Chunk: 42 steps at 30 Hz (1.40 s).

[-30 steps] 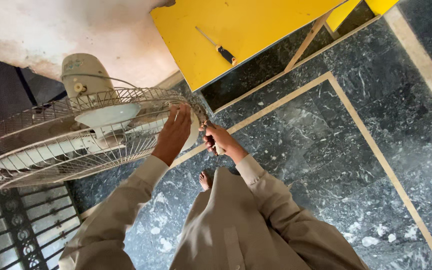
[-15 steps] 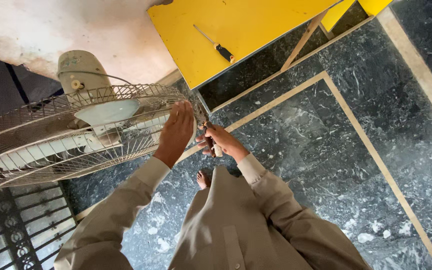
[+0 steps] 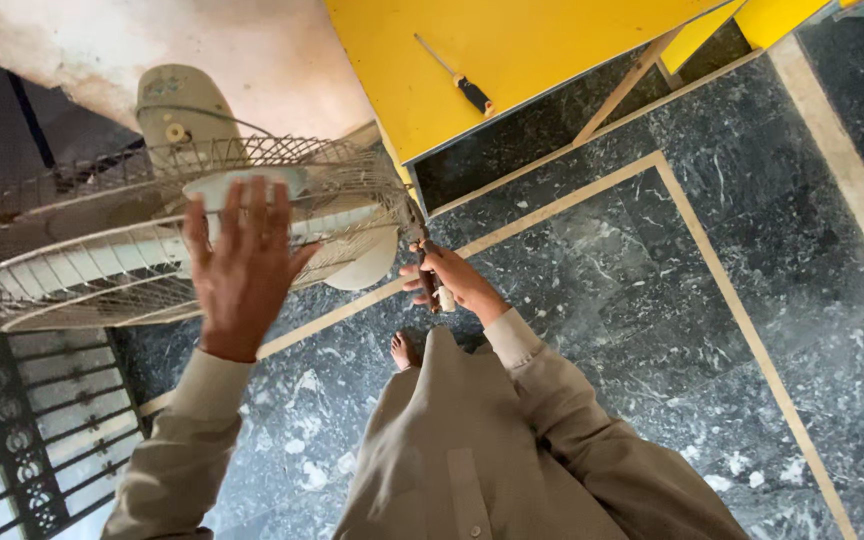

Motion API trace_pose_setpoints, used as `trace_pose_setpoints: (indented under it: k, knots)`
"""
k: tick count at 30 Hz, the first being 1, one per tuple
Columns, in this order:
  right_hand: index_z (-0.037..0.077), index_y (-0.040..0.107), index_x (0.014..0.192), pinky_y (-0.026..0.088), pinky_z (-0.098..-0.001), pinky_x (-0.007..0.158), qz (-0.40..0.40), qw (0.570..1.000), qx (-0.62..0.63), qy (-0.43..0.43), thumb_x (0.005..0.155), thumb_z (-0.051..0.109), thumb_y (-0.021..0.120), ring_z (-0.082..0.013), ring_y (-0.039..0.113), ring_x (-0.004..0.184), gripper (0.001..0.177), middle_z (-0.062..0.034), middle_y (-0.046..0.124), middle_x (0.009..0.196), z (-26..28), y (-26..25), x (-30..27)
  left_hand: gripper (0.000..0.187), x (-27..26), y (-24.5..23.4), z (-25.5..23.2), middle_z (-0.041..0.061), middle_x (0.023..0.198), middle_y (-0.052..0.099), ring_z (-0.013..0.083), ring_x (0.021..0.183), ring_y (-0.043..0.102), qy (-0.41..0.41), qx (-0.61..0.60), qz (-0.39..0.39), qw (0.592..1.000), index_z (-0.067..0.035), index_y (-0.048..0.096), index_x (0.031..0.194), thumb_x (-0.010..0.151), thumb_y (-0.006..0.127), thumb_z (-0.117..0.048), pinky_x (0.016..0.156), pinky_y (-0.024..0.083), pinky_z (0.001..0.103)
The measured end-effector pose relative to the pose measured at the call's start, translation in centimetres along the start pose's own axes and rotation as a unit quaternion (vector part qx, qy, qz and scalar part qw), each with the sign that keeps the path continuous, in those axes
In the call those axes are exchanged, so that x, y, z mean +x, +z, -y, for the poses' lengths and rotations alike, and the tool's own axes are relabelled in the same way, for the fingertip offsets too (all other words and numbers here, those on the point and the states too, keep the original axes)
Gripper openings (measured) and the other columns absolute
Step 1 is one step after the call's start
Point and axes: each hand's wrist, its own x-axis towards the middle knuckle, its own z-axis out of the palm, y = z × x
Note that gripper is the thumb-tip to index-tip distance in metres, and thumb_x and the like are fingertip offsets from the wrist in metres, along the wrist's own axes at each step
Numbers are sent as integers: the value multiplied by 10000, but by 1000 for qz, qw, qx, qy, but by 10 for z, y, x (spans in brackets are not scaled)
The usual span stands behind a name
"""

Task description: The person unplugs a standing fan, then uses pliers to repeatedly bend and adjust the metal wire cage around the fan blades. The person manipulates the cage at various points around its circumference while holding the fan steady.

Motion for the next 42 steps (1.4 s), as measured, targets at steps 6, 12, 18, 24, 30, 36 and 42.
trace_pose_setpoints:
  k: [6,12,18,24,30,36,42]
  knots:
    - [71,363,1549,656,-466,776,-3,999,-33,-12,942,140,455,-343,717,1050,618,-240,669,1289,-8,11,-13,924,-26,8,24,157,1635,488,293,1513,436,-6,-22,-53,998,-58,471,1606,969,591,-717,1257,227,546]
    - [62,366,1542,654,-462,771,-41,997,-58,-35,952,160,456,-338,723,1036,605,-224,676,1271,-14,20,-28,873,-35,4,23,73,1669,461,221,1536,419,-33,-9,-63,997,-131,460,1642,991,596,-696,1305,228,494]
    - [58,340,1543,644,-410,831,-48,980,-114,-157,964,110,456,-243,706,1058,593,-138,669,1255,-14,56,-73,824,-34,1,25,68,1618,496,227,1499,450,-26,-51,-65,996,-116,498,1611,1011,655,-658,1287,263,502]
    - [19,359,1596,626,-392,786,3,968,-97,-229,993,56,448,-227,681,912,611,-142,655,1082,-13,111,-84,768,-36,1,27,54,1620,498,214,1514,424,-6,-54,-105,993,-124,526,1578,1010,681,-617,1278,264,503]
    - [47,344,1584,628,-352,789,-41,954,-171,-243,1002,40,434,-178,679,959,588,-104,642,1154,-12,134,-83,721,-49,14,28,33,1649,476,207,1541,401,9,-58,-115,992,-129,510,1608,1040,715,-522,1309,238,490]
    - [78,365,1588,638,-343,793,-70,955,-183,-223,999,36,422,-180,684,964,593,-107,655,1155,-4,140,-89,679,-99,67,0,123,1687,368,250,1566,317,36,-122,-204,971,-92,414,1644,1137,642,-482,1317,170,491]
    - [85,365,1591,627,-348,809,-68,958,-173,-217,993,36,429,-175,677,984,603,-99,655,1169,-5,142,-92,620,-132,75,-63,31,1661,383,180,1533,351,13,-129,-106,986,-161,435,1607,1083,644,-418,1305,200,458]
